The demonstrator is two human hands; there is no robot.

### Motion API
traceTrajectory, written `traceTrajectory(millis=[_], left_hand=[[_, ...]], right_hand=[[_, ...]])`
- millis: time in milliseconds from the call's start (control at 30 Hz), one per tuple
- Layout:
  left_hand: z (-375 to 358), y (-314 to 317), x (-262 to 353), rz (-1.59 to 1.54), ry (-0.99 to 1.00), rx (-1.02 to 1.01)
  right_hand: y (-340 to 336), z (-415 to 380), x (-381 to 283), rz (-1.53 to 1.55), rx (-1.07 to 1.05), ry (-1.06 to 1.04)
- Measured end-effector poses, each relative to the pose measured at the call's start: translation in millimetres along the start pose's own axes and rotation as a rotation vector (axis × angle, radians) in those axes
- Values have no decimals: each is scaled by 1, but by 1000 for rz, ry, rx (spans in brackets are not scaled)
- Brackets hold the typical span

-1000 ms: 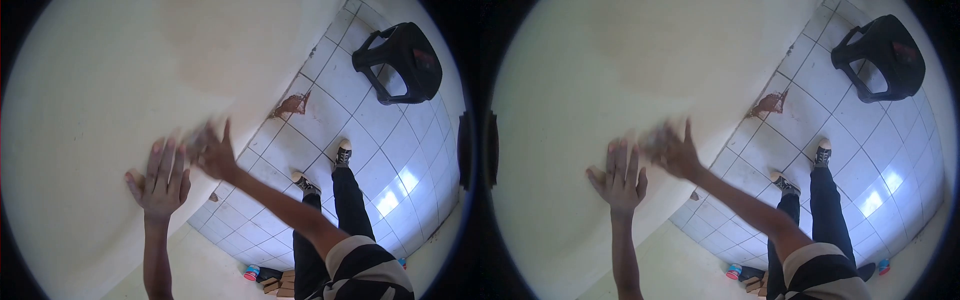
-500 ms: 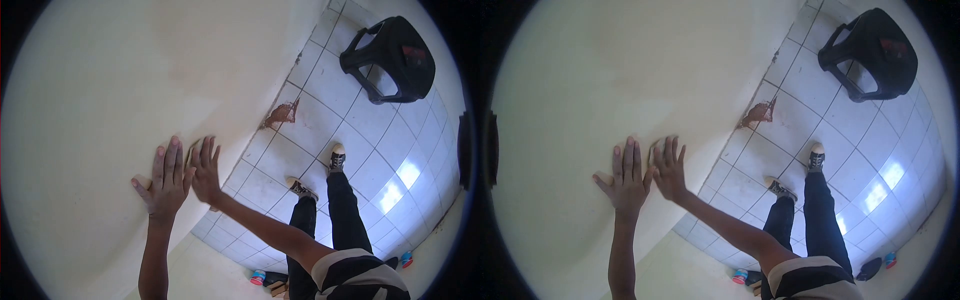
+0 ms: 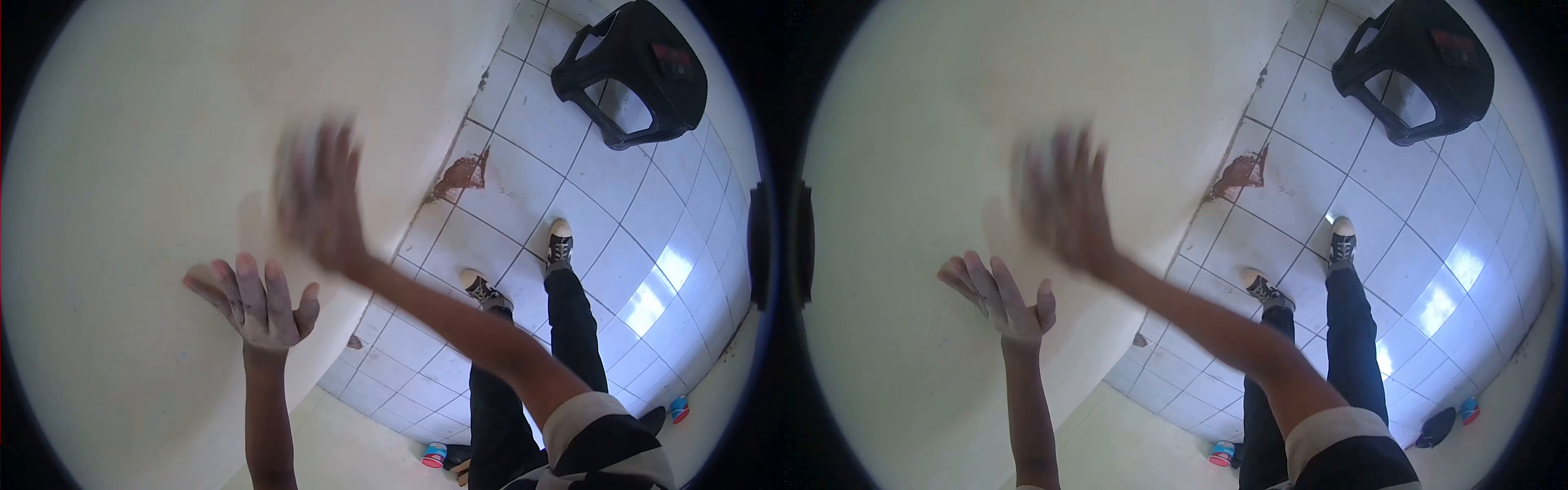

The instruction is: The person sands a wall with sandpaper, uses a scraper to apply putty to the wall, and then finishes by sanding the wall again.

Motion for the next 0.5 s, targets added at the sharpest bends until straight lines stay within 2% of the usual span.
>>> traceTrajectory(millis=[33, 67, 100, 133, 167, 200, 233, 267, 300, 333, 367, 400, 433, 500], left_hand=[[-4, 3, -5, -11, -40, -76], [-8, -1, -5, -14, -24, -78], [-13, 4, 0, 120, 62, -167], [-18, 13, 4, 255, 153, -252], [-22, 19, 7, 234, 189, -283], [-20, 19, 10, 226, 208, -281], [-16, 22, 9, 255, 169, -330], [-12, 26, 7, 278, 127, -375], [-11, 32, 10, 327, 155, -455], [-8, 34, 15, 310, 160, -453], [-6, 44, 17, 411, 167, -508], [-7, 52, 17, 515, 177, -563], [-7, 57, 19, 558, 180, -597], [-7, 58, 21, 493, 139, -575]], right_hand=[[20, -54, -24, 165, -159, -33], [39, -102, -31, 268, -288, 42], [40, -113, -21, 269, -273, 49], [45, -126, -19, 76, -351, -30], [51, -135, -19, -120, -427, -106], [43, -110, -6, -97, -419, -62], [23, -68, 2, -71, -363, -34], [-1, -18, 12, -147, -192, 2], [-28, 33, 29, -168, 71, 65], [-33, 74, 68, -324, 119, 156], [-57, 113, 82, -204, 212, 204], [-78, 134, 88, -81, 307, 252], [-77, 129, 91, -88, 311, 256], [-71, 114, 81, -293, 363, 64]])
Point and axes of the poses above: each hand's wrist, its own z-axis towards the middle knuckle, its own y-axis out of the palm, x = y × z, the point moved 10 cm from there along z, towards the middle knuckle, and after that the axes turned 10 degrees about z, right-handed, at the moved point
